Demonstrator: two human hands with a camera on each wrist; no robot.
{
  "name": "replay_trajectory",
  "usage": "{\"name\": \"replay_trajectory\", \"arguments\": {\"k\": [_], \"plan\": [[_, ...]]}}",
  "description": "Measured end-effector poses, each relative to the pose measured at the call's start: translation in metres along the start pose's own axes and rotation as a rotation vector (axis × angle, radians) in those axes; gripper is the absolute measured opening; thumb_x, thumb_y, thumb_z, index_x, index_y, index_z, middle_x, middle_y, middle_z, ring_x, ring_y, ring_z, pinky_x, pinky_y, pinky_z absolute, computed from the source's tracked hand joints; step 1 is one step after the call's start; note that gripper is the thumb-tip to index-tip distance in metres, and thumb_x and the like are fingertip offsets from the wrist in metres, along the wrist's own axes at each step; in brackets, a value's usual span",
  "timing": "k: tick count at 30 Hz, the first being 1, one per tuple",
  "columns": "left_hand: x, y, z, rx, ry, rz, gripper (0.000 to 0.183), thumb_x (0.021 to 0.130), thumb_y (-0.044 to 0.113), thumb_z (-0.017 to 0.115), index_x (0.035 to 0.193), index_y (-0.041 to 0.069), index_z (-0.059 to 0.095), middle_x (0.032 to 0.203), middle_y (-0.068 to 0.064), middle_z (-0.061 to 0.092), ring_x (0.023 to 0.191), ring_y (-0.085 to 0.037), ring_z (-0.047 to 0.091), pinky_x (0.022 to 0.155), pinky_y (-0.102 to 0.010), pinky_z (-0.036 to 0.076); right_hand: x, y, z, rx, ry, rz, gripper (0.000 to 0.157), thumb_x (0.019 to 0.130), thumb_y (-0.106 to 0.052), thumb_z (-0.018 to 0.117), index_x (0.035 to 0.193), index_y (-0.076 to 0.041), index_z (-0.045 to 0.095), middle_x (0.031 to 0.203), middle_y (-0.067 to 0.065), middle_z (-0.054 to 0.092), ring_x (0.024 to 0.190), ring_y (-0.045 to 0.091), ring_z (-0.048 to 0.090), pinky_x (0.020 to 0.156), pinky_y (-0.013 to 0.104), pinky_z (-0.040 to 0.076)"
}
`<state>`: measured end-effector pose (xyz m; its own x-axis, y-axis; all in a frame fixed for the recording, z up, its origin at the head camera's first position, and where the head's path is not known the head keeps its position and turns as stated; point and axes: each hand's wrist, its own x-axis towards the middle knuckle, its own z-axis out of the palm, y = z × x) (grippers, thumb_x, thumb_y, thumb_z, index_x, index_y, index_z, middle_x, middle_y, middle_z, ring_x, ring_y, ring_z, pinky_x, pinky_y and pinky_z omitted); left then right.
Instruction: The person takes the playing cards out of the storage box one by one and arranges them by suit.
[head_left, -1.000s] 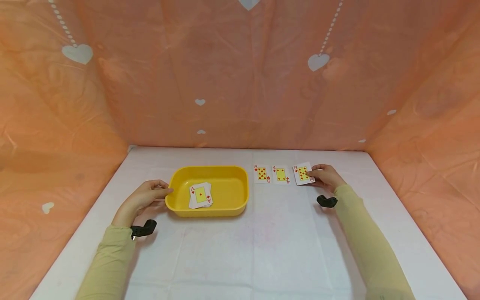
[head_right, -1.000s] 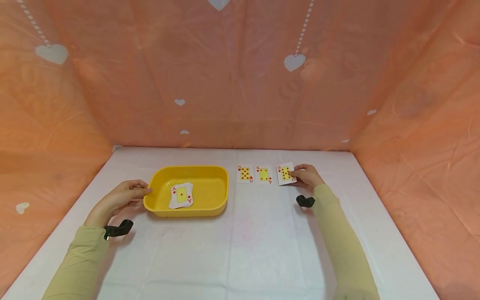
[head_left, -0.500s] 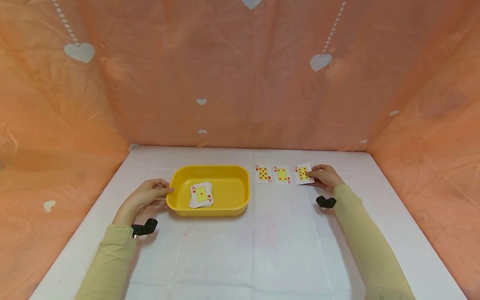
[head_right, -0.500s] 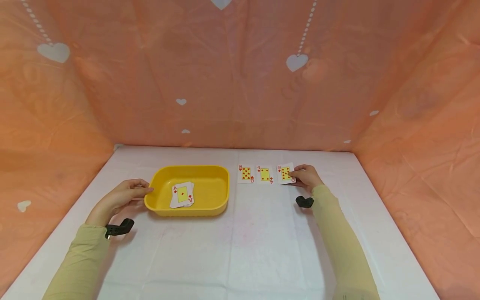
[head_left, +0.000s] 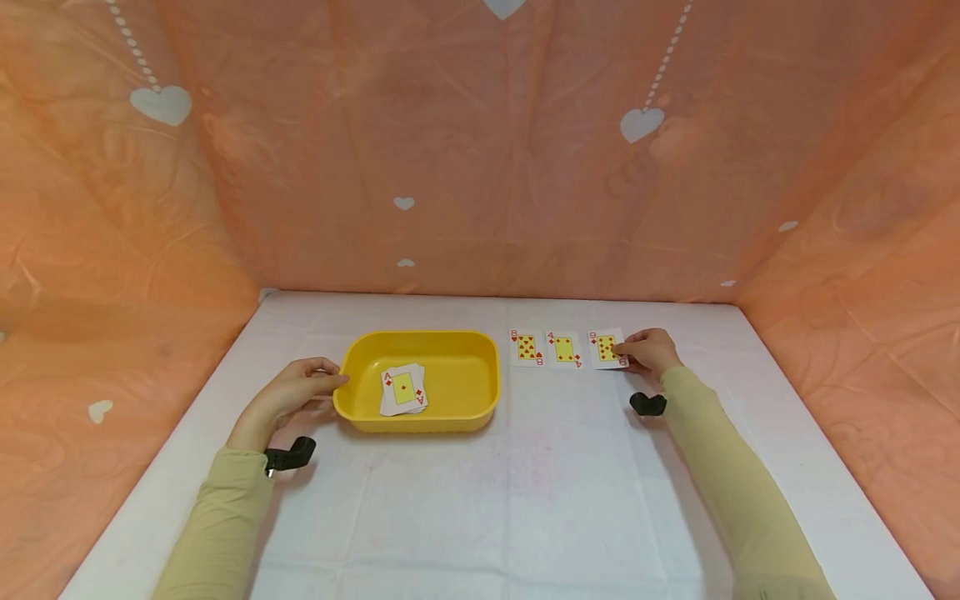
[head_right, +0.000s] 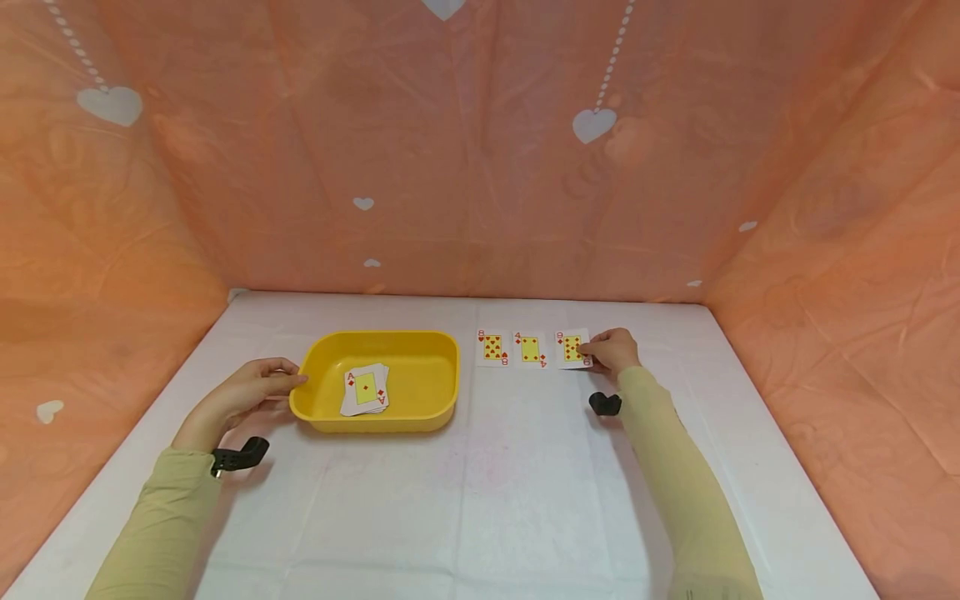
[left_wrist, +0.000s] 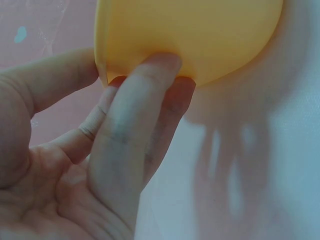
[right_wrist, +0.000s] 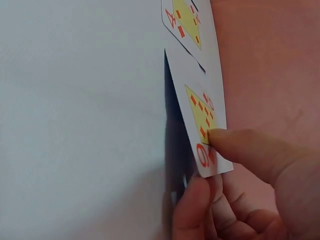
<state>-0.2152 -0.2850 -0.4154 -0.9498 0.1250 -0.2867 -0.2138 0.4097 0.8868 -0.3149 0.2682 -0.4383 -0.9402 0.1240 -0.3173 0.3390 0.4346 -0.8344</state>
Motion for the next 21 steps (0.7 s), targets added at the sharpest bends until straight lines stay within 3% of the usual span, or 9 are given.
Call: {"name": "replay_trajectory", "arguments": {"k": [11, 21], "plan": [[-0.0009, 0.0017, -0.0004, 0.002, -0.007, 0.003, 0.039, 0.094, 0.026, 0.063, 0.111, -0.007, 0.049, 0.105, -0.018, 0.061, 0.085, -0.020, 0.065, 0.072, -0.032, 0.055, -0.0027, -0.0008, -0.0009, -0.016, -0.012, -0.006, 0.033, 0.086, -0.010, 0.071, 0.109, 0.009, 0.058, 0.071, 0.000, 0.060, 0.059, 0.008, 0.057, 0.055, 0.021, 0.050], [-0.0002, 0.0006, -0.0006, 0.003, -0.004, -0.006, 0.039, 0.094, 0.026, 0.063, 0.112, -0.006, 0.050, 0.105, -0.017, 0.061, 0.086, -0.020, 0.065, 0.073, -0.033, 0.055, -0.0003, 0.0000, -0.0030, -0.072, -0.012, -0.004, 0.037, 0.085, -0.014, 0.072, 0.111, 0.008, 0.059, 0.078, 0.004, 0.062, 0.063, 0.010, 0.058, 0.058, 0.023, 0.051]]}}
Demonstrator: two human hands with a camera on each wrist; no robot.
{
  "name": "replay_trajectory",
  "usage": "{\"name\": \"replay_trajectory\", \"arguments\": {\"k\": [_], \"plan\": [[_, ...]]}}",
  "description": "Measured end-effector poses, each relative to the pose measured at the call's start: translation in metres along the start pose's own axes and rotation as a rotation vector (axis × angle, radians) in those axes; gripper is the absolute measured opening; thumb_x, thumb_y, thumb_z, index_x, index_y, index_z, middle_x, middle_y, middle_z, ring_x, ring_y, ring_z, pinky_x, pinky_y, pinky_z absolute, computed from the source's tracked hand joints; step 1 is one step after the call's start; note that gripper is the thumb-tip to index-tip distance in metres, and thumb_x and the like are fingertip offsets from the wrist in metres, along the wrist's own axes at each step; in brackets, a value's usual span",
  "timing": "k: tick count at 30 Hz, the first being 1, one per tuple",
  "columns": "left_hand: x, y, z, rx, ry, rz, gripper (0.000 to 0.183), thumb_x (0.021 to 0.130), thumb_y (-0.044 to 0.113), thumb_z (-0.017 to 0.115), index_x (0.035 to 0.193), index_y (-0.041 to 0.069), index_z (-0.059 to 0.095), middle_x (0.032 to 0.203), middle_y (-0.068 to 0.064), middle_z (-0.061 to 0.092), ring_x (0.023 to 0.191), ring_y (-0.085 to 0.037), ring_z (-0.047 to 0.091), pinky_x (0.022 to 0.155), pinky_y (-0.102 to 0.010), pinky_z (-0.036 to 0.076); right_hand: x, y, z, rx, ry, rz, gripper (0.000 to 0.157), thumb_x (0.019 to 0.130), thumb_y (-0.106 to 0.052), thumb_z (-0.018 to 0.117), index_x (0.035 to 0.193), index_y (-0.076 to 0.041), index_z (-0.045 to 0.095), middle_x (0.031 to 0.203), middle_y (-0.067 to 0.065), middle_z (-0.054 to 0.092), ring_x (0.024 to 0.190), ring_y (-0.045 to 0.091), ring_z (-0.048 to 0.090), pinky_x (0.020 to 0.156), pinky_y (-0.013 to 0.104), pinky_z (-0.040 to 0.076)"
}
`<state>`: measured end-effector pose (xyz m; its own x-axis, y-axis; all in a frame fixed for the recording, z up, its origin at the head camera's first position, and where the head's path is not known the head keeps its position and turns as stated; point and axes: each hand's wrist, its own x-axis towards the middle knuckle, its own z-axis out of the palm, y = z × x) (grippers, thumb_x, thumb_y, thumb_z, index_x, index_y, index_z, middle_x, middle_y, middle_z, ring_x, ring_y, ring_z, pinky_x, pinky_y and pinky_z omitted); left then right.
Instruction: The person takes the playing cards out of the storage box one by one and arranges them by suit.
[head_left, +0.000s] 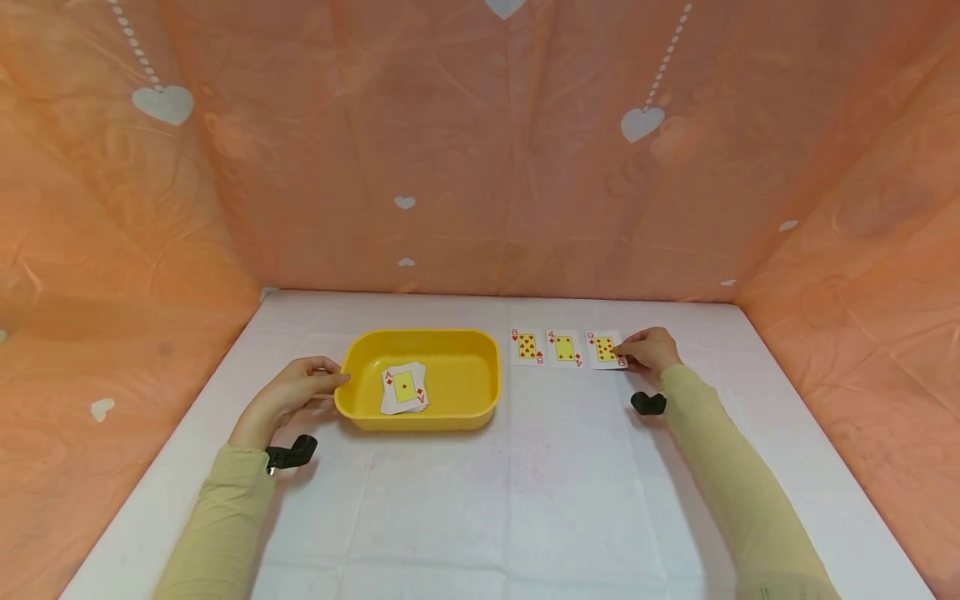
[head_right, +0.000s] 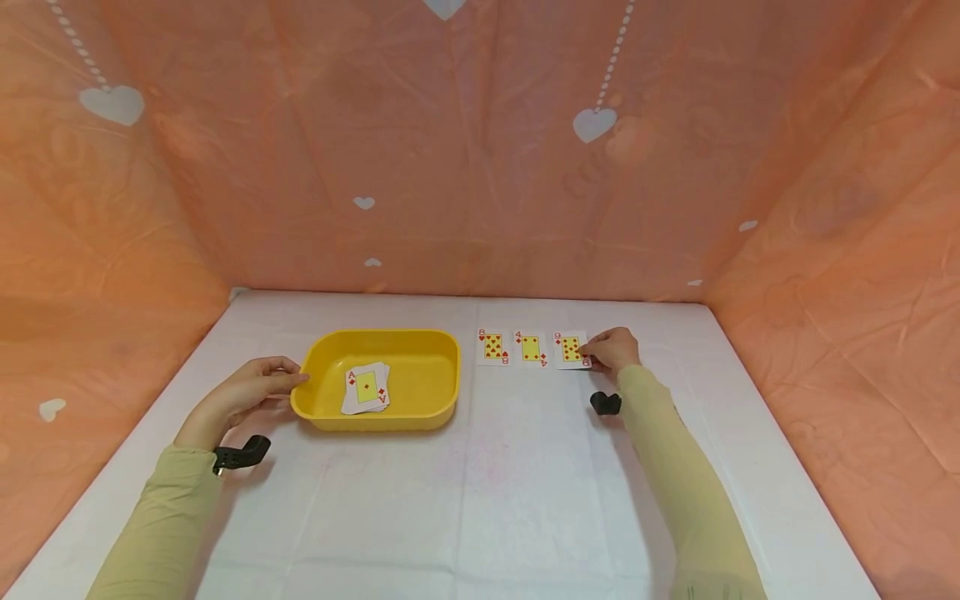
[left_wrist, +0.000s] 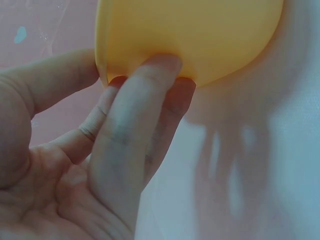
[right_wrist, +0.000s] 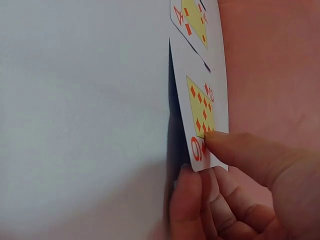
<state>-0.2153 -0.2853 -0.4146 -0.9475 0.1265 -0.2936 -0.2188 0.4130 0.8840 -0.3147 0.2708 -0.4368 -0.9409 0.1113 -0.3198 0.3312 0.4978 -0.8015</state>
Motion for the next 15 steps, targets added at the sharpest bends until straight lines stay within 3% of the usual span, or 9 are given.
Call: {"name": "replay_trajectory", "arguments": {"k": [5, 15], "plan": [[0.0000, -0.0012, 0.0009, -0.009, -0.001, 0.001, 0.039, 0.094, 0.026, 0.063, 0.111, -0.006, 0.050, 0.104, -0.017, 0.061, 0.085, -0.019, 0.065, 0.073, -0.032, 0.054, 0.0014, 0.0011, 0.0019, -0.042, 0.022, 0.007, 0.038, 0.086, -0.018, 0.072, 0.112, 0.006, 0.060, 0.088, 0.009, 0.062, 0.069, 0.014, 0.057, 0.059, 0.023, 0.051], [-0.0010, 0.0010, 0.0005, -0.003, -0.003, 0.012, 0.039, 0.094, 0.025, 0.063, 0.110, -0.007, 0.049, 0.102, -0.017, 0.061, 0.084, -0.018, 0.064, 0.074, -0.033, 0.055, 0.0011, 0.0019, 0.0011, -0.071, 0.060, -0.022, 0.036, 0.083, -0.016, 0.072, 0.109, 0.007, 0.063, 0.081, 0.007, 0.063, 0.060, 0.010, 0.056, 0.055, 0.022, 0.051]]}}
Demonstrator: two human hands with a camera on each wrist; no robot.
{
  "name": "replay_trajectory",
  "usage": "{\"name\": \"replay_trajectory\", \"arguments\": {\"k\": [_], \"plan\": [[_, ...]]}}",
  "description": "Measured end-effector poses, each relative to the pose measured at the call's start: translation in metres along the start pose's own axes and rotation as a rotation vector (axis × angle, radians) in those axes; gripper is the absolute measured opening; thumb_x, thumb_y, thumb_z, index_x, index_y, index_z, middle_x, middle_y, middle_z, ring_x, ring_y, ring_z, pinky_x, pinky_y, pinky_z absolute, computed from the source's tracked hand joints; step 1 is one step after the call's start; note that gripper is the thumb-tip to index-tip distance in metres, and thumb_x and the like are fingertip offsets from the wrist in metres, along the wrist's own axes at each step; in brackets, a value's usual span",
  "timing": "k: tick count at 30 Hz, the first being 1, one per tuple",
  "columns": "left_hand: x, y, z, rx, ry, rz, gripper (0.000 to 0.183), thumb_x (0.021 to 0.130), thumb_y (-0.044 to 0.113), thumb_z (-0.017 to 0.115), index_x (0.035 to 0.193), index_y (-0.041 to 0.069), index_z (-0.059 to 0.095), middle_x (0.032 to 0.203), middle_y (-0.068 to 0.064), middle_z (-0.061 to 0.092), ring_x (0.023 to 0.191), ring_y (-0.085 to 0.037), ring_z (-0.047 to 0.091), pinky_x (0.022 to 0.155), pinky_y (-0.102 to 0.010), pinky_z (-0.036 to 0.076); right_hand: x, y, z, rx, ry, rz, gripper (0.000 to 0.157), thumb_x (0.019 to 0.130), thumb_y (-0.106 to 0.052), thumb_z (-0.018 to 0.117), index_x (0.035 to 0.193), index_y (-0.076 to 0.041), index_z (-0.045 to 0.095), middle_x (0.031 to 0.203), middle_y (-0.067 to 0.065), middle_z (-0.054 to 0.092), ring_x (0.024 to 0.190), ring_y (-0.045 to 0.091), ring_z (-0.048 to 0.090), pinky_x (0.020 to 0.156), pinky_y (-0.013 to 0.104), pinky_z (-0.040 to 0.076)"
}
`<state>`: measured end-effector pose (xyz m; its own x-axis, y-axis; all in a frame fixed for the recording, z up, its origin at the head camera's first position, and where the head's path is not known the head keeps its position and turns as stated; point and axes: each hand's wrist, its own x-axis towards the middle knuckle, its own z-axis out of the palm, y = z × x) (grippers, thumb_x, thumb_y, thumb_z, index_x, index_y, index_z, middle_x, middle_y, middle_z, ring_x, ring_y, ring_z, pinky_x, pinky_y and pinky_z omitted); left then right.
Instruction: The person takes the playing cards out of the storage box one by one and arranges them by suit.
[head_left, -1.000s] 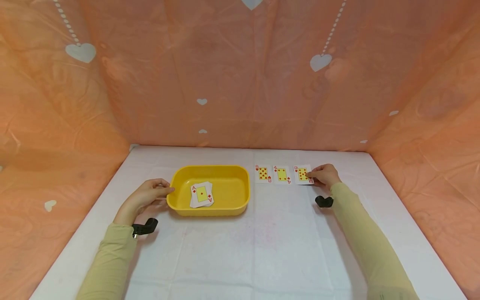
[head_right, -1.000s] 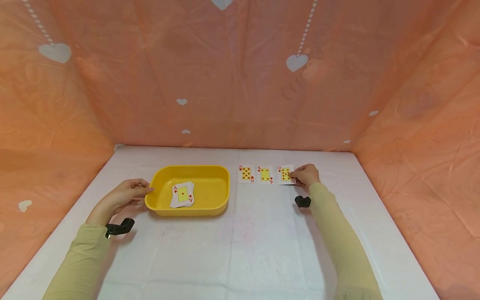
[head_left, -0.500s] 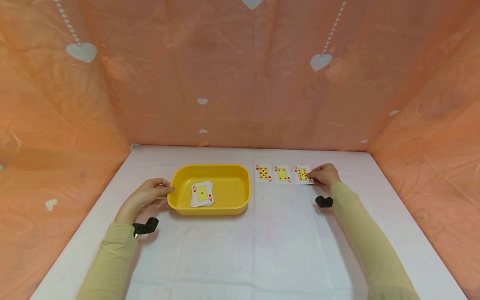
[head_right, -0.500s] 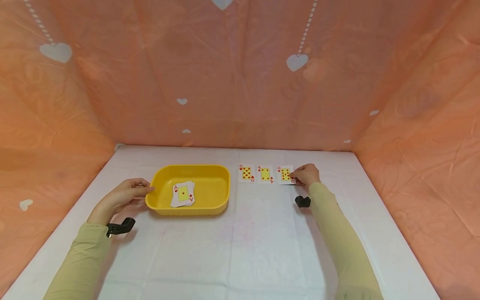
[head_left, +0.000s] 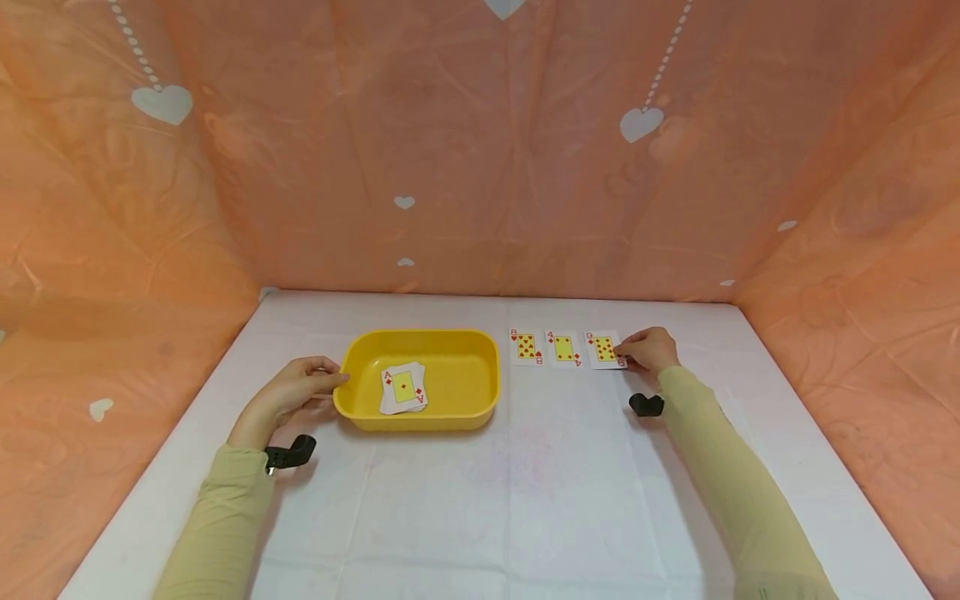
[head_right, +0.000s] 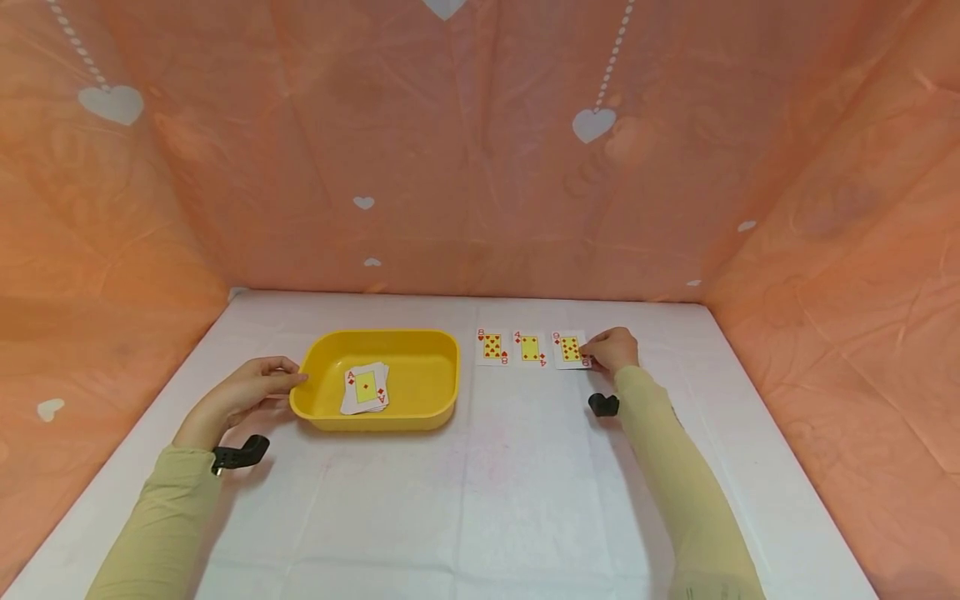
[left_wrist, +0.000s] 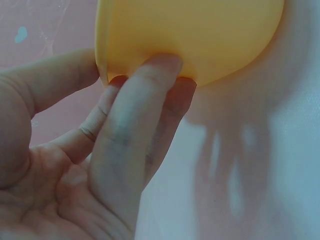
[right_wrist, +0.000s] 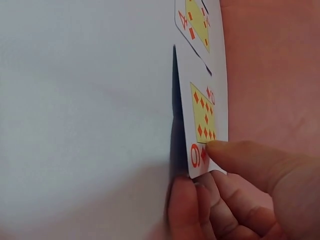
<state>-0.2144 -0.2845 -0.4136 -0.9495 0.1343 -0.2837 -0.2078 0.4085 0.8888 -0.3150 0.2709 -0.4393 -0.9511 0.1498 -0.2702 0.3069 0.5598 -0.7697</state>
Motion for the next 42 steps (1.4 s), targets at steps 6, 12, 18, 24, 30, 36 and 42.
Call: {"name": "replay_trajectory", "arguments": {"k": [6, 12, 18, 24, 30, 36, 42], "plan": [[0.000, 0.000, 0.000, 0.009, 0.001, -0.009, 0.039, 0.094, 0.026, 0.063, 0.112, -0.006, 0.049, 0.103, -0.017, 0.061, 0.084, -0.018, 0.064, 0.073, -0.033, 0.054, -0.002, -0.002, 0.000, 0.013, -0.004, 0.013, 0.035, 0.085, -0.015, 0.071, 0.112, 0.007, 0.062, 0.087, 0.010, 0.062, 0.061, 0.010, 0.057, 0.056, 0.022, 0.051], [0.001, 0.000, -0.001, 0.006, 0.000, -0.017, 0.039, 0.094, 0.026, 0.063, 0.112, -0.006, 0.049, 0.100, -0.014, 0.061, 0.083, -0.018, 0.064, 0.072, -0.032, 0.054, -0.006, -0.003, 0.000, 0.058, -0.011, 0.020, 0.033, 0.088, -0.011, 0.065, 0.114, 0.009, 0.060, 0.088, 0.010, 0.062, 0.063, 0.009, 0.057, 0.059, 0.023, 0.053], [0.001, 0.000, -0.001, 0.001, -0.001, -0.015, 0.038, 0.094, 0.026, 0.063, 0.111, -0.006, 0.050, 0.101, -0.014, 0.062, 0.084, -0.018, 0.065, 0.073, -0.033, 0.055, -0.012, -0.007, -0.005, 0.092, -0.029, -0.005, 0.034, 0.092, -0.011, 0.059, 0.118, 0.011, 0.057, 0.085, 0.008, 0.063, 0.067, 0.010, 0.057, 0.062, 0.024, 0.054], [0.002, -0.001, -0.001, 0.005, 0.004, -0.028, 0.038, 0.094, 0.026, 0.063, 0.111, -0.005, 0.050, 0.103, -0.015, 0.062, 0.084, -0.019, 0.065, 0.073, -0.033, 0.055, -0.019, -0.012, -0.017, 0.148, -0.138, -0.106, 0.045, 0.098, -0.019, 0.050, 0.129, 0.013, 0.046, 0.114, 0.025, 0.061, 0.087, 0.019, 0.064, 0.082, 0.034, 0.053], [0.002, -0.002, -0.002, 0.016, 0.005, -0.033, 0.039, 0.094, 0.026, 0.062, 0.113, -0.006, 0.050, 0.103, -0.016, 0.062, 0.085, -0.020, 0.065, 0.074, -0.033, 0.055, -0.025, -0.021, -0.028, 0.148, -0.264, -0.171, 0.052, 0.101, -0.025, 0.044, 0.137, 0.012, 0.036, 0.132, 0.032, 0.048, 0.117, 0.037, 0.053, 0.099, 0.044, 0.042], [0.002, -0.001, -0.003, 0.018, 0.003, -0.030, 0.039, 0.094, 0.027, 0.062, 0.112, -0.006, 0.050, 0.102, -0.015, 0.062, 0.085, -0.020, 0.065, 0.076, -0.034, 0.054, -0.030, -0.033, -0.033, 0.219, -0.319, -0.197, 0.051, 0.102, -0.023, 0.044, 0.137, 0.012, 0.035, 0.135, 0.033, 0.043, 0.124, 0.042, 0.045, 0.098, 0.042, 0.043], [0.002, -0.001, -0.003, 0.022, 0.000, -0.027, 0.037, 0.095, 0.026, 0.061, 0.111, -0.006, 0.050, 0.102, -0.015, 0.062, 0.086, -0.020, 0.065, 0.077, -0.034, 0.054, -0.037, -0.047, -0.033, 0.264, -0.350, -0.260, 0.046, 0.102, -0.022, 0.045, 0.136, 0.009, 0.039, 0.137, 0.031, 0.042, 0.124, 0.042, 0.045, 0.097, 0.040, 0.044]]}}
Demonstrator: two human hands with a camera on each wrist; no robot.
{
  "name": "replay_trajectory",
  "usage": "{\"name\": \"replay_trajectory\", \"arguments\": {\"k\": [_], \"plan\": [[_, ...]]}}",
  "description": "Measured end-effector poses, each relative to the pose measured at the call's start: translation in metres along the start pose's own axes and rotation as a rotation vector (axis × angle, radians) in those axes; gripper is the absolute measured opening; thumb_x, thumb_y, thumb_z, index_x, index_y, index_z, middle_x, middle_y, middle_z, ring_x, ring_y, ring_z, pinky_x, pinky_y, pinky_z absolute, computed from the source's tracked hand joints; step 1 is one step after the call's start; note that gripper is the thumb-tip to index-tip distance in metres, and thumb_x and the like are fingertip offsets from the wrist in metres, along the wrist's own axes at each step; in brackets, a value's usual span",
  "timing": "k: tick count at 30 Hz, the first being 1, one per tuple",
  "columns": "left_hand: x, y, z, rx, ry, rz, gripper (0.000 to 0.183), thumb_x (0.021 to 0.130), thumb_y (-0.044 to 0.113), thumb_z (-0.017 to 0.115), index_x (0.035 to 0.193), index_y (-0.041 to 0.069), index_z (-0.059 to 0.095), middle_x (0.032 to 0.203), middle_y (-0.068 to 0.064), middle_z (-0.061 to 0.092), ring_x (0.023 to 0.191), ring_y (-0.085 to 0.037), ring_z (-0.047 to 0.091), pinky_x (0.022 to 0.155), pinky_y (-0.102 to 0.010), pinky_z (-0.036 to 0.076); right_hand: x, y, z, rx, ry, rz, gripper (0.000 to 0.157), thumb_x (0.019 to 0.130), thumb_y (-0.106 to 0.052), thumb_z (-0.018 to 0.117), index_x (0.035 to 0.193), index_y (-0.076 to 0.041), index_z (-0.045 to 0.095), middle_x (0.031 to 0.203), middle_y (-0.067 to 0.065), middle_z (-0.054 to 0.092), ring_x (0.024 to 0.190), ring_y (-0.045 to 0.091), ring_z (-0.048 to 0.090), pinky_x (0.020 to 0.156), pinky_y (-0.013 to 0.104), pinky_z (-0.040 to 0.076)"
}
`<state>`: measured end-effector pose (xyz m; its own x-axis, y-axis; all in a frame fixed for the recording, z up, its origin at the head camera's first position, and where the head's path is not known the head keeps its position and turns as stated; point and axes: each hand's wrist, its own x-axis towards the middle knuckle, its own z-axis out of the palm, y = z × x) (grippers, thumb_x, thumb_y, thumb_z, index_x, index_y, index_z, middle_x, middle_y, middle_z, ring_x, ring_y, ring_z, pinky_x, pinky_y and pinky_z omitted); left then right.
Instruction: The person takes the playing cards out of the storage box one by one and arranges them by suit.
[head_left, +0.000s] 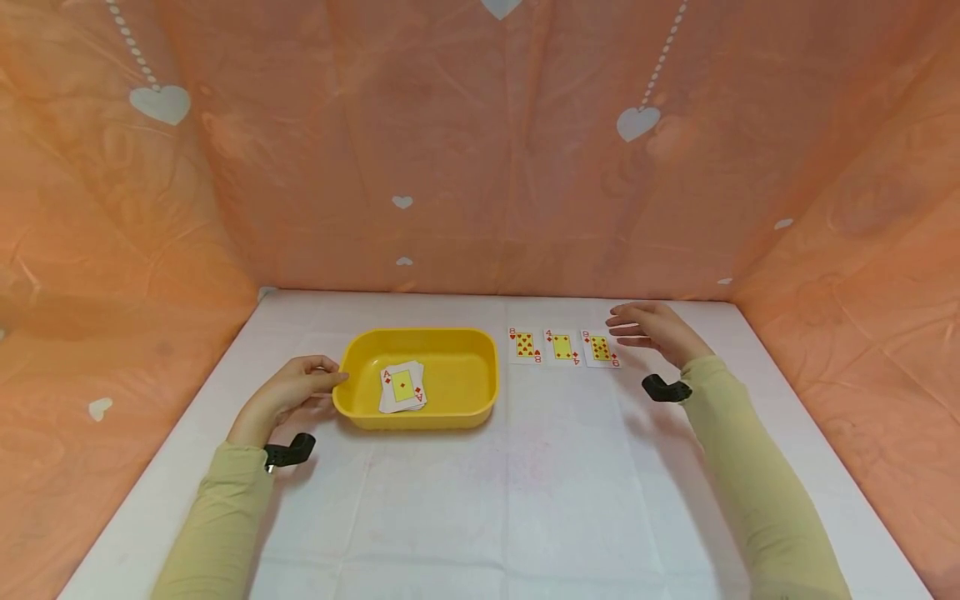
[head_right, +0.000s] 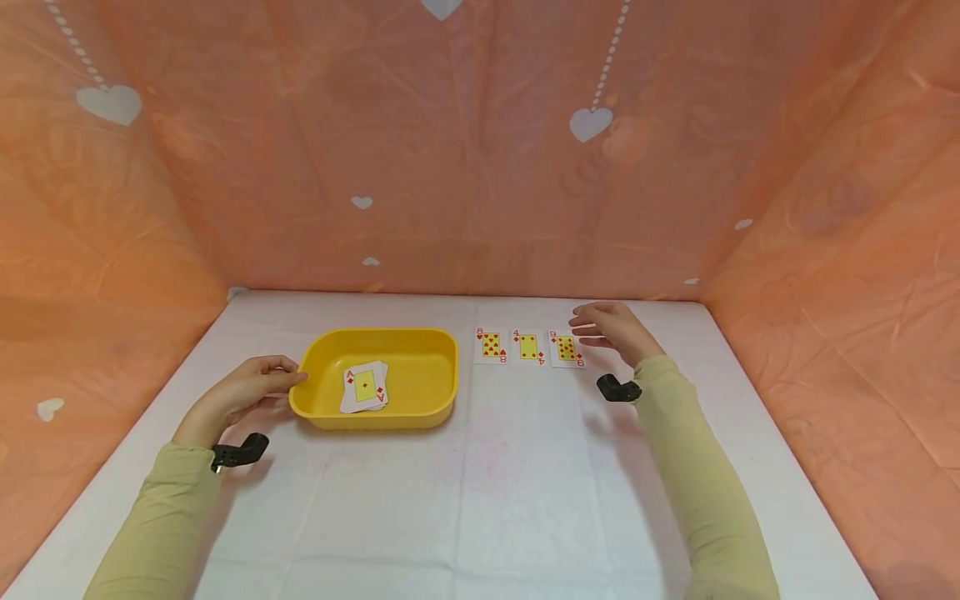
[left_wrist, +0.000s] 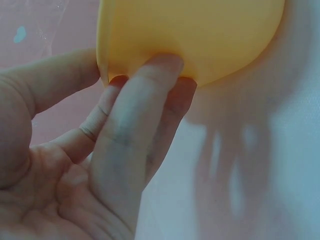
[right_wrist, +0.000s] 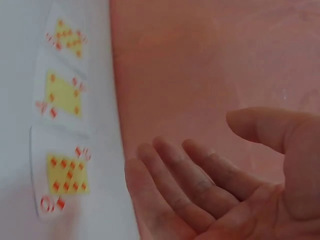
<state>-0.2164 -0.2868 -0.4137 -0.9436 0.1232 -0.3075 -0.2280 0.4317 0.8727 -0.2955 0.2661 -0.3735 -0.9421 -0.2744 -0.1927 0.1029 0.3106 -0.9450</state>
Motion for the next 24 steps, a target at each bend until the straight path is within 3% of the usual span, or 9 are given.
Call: {"name": "replay_trajectory", "arguments": {"k": [9, 24], "plan": [[-0.001, 0.001, 0.001, -0.009, -0.003, 0.012, 0.038, 0.094, 0.026, 0.062, 0.111, -0.007, 0.050, 0.102, -0.016, 0.061, 0.086, -0.020, 0.065, 0.078, -0.034, 0.054, 0.008, -0.021, 0.024, 0.108, -0.076, -0.050, 0.048, 0.101, -0.024, 0.050, 0.135, 0.007, 0.042, 0.132, 0.023, 0.051, 0.122, 0.038, 0.050, 0.096, 0.040, 0.045], [-0.001, 0.001, 0.002, 0.000, 0.016, 0.009, 0.037, 0.094, 0.024, 0.062, 0.112, -0.007, 0.051, 0.103, -0.017, 0.062, 0.087, -0.020, 0.064, 0.074, -0.032, 0.054, 0.027, -0.064, 0.093, 0.189, -0.204, -0.112, 0.039, 0.100, -0.019, 0.050, 0.129, 0.007, 0.049, 0.123, 0.024, 0.057, 0.116, 0.038, 0.054, 0.095, 0.044, 0.045]]}}
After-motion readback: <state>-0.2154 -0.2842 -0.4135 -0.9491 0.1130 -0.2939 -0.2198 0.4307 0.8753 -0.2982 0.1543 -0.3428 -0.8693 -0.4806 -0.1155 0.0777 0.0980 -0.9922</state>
